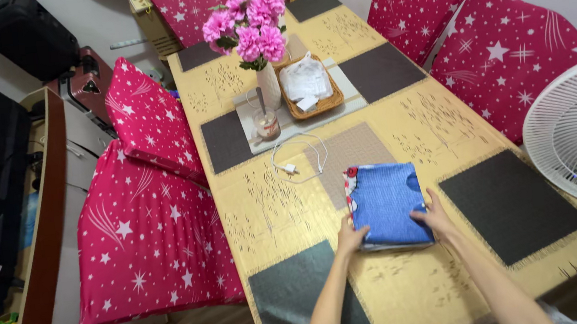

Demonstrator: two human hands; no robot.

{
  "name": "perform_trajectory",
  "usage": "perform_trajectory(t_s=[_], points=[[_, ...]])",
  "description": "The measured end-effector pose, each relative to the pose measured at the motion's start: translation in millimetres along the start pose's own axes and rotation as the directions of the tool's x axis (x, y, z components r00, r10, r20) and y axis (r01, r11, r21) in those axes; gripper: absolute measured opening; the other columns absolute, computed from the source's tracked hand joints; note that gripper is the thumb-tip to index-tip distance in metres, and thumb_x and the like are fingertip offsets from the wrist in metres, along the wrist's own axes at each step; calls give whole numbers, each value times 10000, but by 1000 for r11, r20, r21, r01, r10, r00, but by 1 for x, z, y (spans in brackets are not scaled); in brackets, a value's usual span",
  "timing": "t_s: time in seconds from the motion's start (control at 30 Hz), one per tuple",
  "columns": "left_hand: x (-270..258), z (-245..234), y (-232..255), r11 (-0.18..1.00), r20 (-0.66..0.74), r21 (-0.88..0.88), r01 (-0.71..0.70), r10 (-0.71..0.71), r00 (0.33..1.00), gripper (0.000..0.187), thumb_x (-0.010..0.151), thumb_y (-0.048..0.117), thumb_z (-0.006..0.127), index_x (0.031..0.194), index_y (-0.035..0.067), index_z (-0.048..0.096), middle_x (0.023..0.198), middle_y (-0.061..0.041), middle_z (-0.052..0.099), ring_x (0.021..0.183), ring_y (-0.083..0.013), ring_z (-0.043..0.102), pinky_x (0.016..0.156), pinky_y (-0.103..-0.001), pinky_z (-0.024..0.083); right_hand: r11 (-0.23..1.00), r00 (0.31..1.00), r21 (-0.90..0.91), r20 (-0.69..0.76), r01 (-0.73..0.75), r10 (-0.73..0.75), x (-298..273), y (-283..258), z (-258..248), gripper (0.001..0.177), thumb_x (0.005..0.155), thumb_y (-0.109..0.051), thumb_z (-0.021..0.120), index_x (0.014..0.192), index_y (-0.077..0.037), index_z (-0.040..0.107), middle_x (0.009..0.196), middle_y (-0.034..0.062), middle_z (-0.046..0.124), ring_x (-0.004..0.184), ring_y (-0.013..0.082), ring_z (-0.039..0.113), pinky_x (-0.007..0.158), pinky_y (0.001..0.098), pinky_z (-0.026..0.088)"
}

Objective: The person folds multiple towels on a dining table, smoothing and aligning edges before stacking them. They handle a blue Hello Kitty towel and a cream towel with red hearts, folding each into neat rectangles and placing them in a growing stack.

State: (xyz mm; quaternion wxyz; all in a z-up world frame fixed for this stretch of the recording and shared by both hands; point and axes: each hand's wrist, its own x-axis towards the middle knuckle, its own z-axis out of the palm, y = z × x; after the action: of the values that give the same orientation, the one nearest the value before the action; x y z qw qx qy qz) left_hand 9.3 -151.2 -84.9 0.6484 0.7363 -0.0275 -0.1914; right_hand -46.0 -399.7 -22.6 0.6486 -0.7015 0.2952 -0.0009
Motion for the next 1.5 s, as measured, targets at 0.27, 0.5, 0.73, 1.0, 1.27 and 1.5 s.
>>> perform_trajectory(t_s=[0.27, 0.5, 0.73, 1.0, 1.27, 1.5], points=[[5, -3, -4, 991, -30, 135, -24, 29, 999, 956, 678, 267, 926, 1480, 74, 443, 867, -149, 767, 778, -203, 748, 710, -321, 586, 961, 961, 43, -59, 272, -269, 13, -2, -9, 936, 763, 214, 608, 1574, -168, 337, 1488, 147, 432, 1260, 257, 564, 926, 378, 550], [4, 2, -3, 932, -195, 361, -5, 81, 978, 1026, 687, 359, 1047, 1432, 20, 428, 1109, -276, 670, 988, -362, 678, 815, -415, 555, 961, 955, -261, -248, 94, -161, 2, 17, -1, 791, 777, -72, 813, 1494, -80, 479, 1250, 176, 659, 1030, 288, 687, 861, 387, 567], [23, 16, 10, 936, -124, 6, 352, -348, 929, 1046, 697, 445, 945, 1399, -131, 428, 1219, -212, 686, 1036, -241, 739, 866, -294, 599, 959, 981, -241, -161, -148, 111, 3, 7, 6, 760, 792, -431, 846, 1311, 79, 627, 1220, 225, 722, 1064, 291, 707, 928, 388, 552], [-1, -22, -4, 728, 328, -415, 545, -439, 836, 585, 810, 358, 824, 1238, -21, 700, 1103, -100, 769, 924, -194, 735, 851, -321, 583, 907, 898, 39, 164, -419, 408, -14, -6, 14, 673, 821, -327, 763, 1332, 87, 618, 1184, 226, 751, 985, 310, 734, 868, 425, 581], [-23, -158, 1, 741, 190, -478, 471, -436, 880, 634, 793, 475, 747, 1314, 126, 649, 1159, -47, 735, 1021, -188, 689, 859, -375, 552, 986, 946, 107, 314, -124, 85, -1, -13, 136, 543, 817, -160, 743, 1291, 65, 605, 1153, 172, 727, 963, 227, 712, 855, 378, 573], [1, -292, 30, 850, -94, -503, 155, -232, 968, 612, 833, 401, 736, 1316, 36, 646, 1241, -105, 719, 1107, -199, 682, 965, -365, 522, 984, 906, 111, 388, 140, -172, 53, -64, 276, 382, 833, -129, 776, 1145, 74, 691, 1008, 133, 748, 852, 183, 694, 788, 350, 564]])
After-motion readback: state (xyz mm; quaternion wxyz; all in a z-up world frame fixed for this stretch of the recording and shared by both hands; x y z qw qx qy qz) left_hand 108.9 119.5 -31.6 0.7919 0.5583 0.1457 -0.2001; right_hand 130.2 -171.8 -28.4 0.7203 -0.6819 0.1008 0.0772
